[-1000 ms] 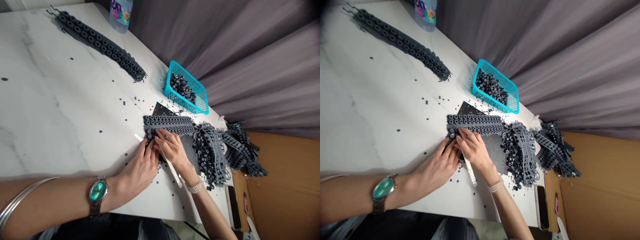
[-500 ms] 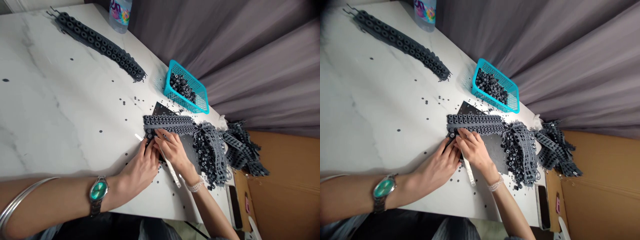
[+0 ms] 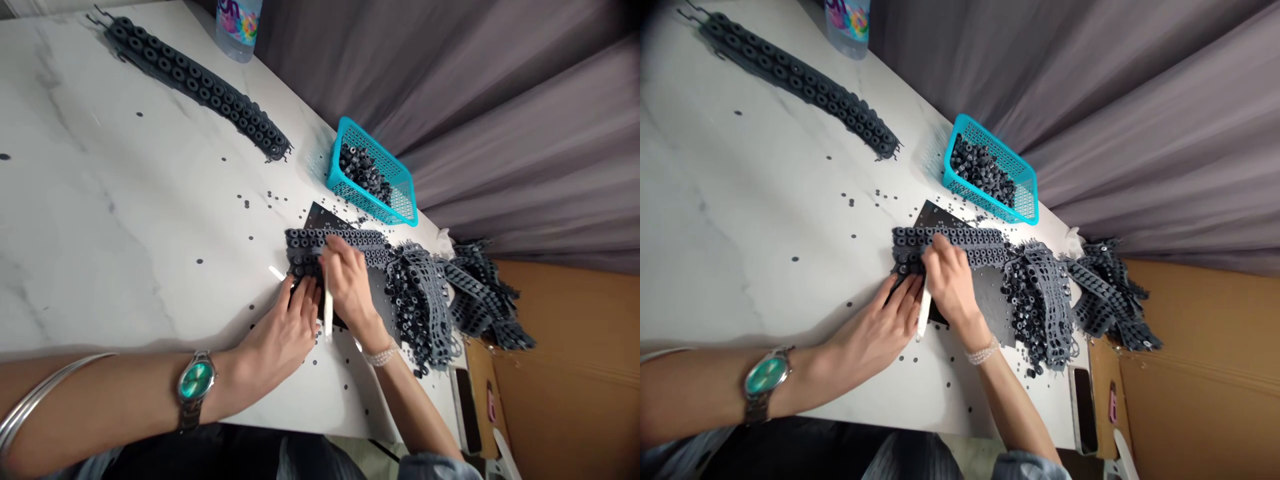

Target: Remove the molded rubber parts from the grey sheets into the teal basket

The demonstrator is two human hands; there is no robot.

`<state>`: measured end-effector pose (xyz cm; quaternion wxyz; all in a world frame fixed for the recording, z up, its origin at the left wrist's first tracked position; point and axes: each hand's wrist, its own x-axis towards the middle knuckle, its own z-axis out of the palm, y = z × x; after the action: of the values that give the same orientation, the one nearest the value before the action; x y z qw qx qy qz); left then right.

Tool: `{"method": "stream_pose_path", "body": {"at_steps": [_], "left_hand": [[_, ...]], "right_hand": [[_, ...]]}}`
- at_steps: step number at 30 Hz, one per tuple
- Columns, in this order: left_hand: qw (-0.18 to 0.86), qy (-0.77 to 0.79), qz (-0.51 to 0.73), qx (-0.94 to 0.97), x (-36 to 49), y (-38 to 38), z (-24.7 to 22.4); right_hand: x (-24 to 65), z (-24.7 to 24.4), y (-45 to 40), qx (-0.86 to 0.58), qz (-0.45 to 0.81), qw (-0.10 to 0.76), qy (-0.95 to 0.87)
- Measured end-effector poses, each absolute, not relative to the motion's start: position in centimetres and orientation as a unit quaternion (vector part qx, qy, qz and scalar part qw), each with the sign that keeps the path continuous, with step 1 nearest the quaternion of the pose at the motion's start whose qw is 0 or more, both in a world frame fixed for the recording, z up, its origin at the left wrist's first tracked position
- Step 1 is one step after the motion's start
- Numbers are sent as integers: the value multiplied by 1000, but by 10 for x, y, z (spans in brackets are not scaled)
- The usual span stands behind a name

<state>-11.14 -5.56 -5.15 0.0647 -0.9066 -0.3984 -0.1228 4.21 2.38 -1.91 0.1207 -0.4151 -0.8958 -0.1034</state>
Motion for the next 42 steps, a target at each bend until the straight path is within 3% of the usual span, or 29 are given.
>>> {"method": "stream_pose_path", "body": {"at_steps": [3,8,13,26,36,42], "left_hand": [[70,-403,-121,-904,-110,-57,-54],[77,-406,-122,-903,-108,-57,-57],[71,-391,-138,-907,-107,-57,-61],[69,-392,-130,-908,-108,-56,-58],[94,-395,-121,-906,-109,-56,-58],[102,-382,-111,-912,-110,-54,-54]], "right_hand": [[46,-18,25,-491,-79,176,-850],[56,-16,1,-424,-54,197,-883],[57,-20,-19,-354,-37,177,-918],[54,-18,-17,-347,-51,164,-922],[58,-20,-8,-292,-86,84,-949],[54,-23,-4,-266,-123,83,-952]]}}
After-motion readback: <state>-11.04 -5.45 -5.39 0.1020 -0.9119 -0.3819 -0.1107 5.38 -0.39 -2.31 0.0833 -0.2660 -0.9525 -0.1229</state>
